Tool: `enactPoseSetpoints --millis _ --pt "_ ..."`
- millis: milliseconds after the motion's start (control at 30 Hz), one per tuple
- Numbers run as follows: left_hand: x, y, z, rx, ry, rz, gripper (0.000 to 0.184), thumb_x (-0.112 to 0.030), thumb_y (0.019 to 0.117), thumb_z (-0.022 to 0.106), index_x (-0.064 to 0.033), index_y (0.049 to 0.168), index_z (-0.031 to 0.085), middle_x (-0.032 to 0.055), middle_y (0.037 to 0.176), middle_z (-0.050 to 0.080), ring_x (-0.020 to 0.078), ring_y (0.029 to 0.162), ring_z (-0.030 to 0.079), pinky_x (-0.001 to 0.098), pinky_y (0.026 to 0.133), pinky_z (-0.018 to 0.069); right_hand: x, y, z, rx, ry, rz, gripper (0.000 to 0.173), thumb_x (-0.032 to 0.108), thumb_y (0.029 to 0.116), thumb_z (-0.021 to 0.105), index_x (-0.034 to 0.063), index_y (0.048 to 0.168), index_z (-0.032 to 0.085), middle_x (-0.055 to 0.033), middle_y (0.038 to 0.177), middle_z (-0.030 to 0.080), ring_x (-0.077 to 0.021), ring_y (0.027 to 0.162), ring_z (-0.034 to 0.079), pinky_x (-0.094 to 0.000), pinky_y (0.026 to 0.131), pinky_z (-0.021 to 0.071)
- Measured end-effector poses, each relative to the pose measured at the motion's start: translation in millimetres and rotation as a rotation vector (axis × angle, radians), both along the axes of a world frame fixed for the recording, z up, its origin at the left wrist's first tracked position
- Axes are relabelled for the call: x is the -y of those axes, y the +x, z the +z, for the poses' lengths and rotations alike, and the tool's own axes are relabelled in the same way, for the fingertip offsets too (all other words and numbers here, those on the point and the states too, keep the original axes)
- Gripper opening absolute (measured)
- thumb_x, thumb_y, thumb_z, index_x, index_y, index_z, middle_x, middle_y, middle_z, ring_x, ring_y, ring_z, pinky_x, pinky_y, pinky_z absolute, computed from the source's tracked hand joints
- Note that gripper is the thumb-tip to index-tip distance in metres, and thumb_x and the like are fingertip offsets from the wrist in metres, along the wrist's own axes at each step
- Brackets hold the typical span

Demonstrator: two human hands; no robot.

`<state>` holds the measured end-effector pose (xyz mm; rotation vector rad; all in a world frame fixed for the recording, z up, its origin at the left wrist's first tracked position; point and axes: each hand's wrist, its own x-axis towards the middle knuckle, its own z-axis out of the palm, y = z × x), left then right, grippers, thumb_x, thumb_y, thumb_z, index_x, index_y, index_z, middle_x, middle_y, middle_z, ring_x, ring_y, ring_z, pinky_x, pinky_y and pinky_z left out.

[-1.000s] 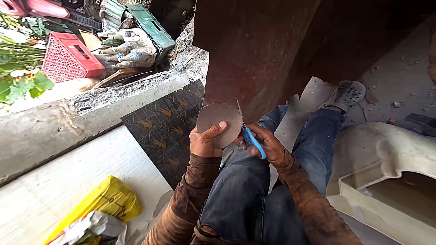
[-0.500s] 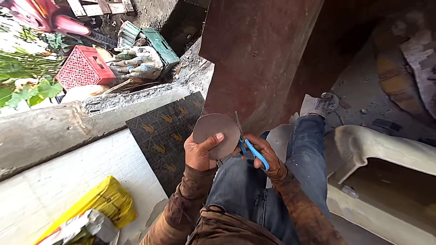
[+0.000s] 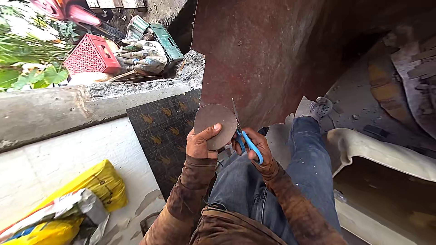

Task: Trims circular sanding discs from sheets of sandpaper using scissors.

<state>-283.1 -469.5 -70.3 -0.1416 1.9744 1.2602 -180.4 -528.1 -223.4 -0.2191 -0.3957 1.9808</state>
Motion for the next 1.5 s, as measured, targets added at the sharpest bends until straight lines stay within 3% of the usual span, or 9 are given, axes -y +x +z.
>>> enactPoseSetpoints --millis 167,400,567,700,833,1033,1300,1433,1500 --pt "1 2 6 -0.021 0.002 -0.02 0.023 0.014 0.0883 0.058 0.0077 0.11 0.054 0.0224 0.082 0.07 0.0297 0.064 0.072 0.0442 0.054 0.0627 -2 11 12 0.107 -0.006 0.05 0.055 0.045 0.0918 0.075 -0.0017 0.119 0.062 0.0001 0.086 0.067 -0.0051 0.074 0.062 -0.0231 0.068 0.0539" --pt "6 3 6 -0.017 -0.017 0.015 0.028 0.017 0.0855 0.061 0.0078 0.111 0.054 0.0227 0.081 0.07 0.0299 0.062 0.071 0.0437 0.053 0.0626 0 20 7 0.18 0.017 0.118 0.056 0.037 0.0925 0.077 -0.0067 0.122 0.06 -0.0024 0.089 0.068 -0.0065 0.076 0.063 -0.0239 0.069 0.0549" --pt "12 4 8 0.005 -0.018 0.028 0.032 0.018 0.0835 0.063 0.0091 0.113 0.054 0.0236 0.083 0.07 0.0317 0.064 0.071 0.0467 0.056 0.0631 -15 30 3 0.1 0.116 0.212 0.064 0.055 0.0935 0.068 0.0005 0.125 0.061 -0.0039 0.088 0.072 -0.0111 0.078 0.069 -0.0284 0.073 0.0588" --pt "16 12 8 0.05 -0.024 0.051 0.032 0.017 0.084 0.064 0.0093 0.113 0.053 0.0244 0.084 0.07 0.033 0.066 0.072 0.048 0.057 0.0633 -22 35 -2 0.084 0.169 0.222 0.066 0.062 0.0935 0.064 0.004 0.125 0.063 -0.0038 0.095 0.075 -0.0107 0.085 0.071 -0.0264 0.078 0.0589" --pt "15 15 6 0.07 -0.026 0.04 0.031 0.016 0.0839 0.063 0.009 0.113 0.054 0.0236 0.084 0.07 0.0312 0.065 0.071 0.0457 0.055 0.0628 -26 39 -7 0.083 0.179 0.236 0.064 0.059 0.0921 0.068 0.0046 0.124 0.063 -0.0039 0.097 0.075 -0.0119 0.087 0.072 -0.0272 0.079 0.0601" --pt "23 9 1 0.061 -0.024 0.092 0.031 0.018 0.0841 0.062 0.0091 0.113 0.053 0.0249 0.084 0.07 0.0334 0.065 0.072 0.0472 0.055 0.0629 -28 40 -14 0.093 0.194 0.319 0.061 0.055 0.0914 0.071 0.0008 0.119 0.064 -0.0018 0.086 0.07 -0.0098 0.077 0.067 -0.0279 0.072 0.0579" --pt "35 5 -12 0.04 -0.037 0.123 0.032 0.017 0.0826 0.063 0.0098 0.112 0.054 0.0249 0.083 0.069 0.0326 0.064 0.071 0.0466 0.056 0.0625 -17 43 -24 0.286 0.197 0.325 0.061 0.048 0.0888 0.078 -0.0034 0.118 0.066 0.0046 0.079 0.066 -0.0001 0.066 0.057 -0.0181 0.06 0.0485" --pt "44 4 -17 0.011 -0.037 0.147 0.035 0.019 0.0799 0.065 0.0102 0.112 0.055 0.0251 0.084 0.07 0.0334 0.066 0.071 0.0473 0.057 0.0628 -17 48 -31 0.301 0.217 0.401 0.063 0.049 0.088 0.078 -0.003 0.12 0.066 0.0057 0.078 0.064 0.0002 0.066 0.056 -0.0182 0.06 0.0479" --pt "45 5 -19 0.012 -0.02 0.159 0.036 0.02 0.0799 0.065 0.0103 0.113 0.055 0.0246 0.085 0.07 0.0334 0.067 0.072 0.0475 0.058 0.0635 -20 49 -28 0.238 0.198 0.454 0.065 0.054 0.0893 0.074 -0.0007 0.122 0.064 0.0038 0.083 0.067 -0.0031 0.073 0.062 -0.0214 0.067 0.0533"
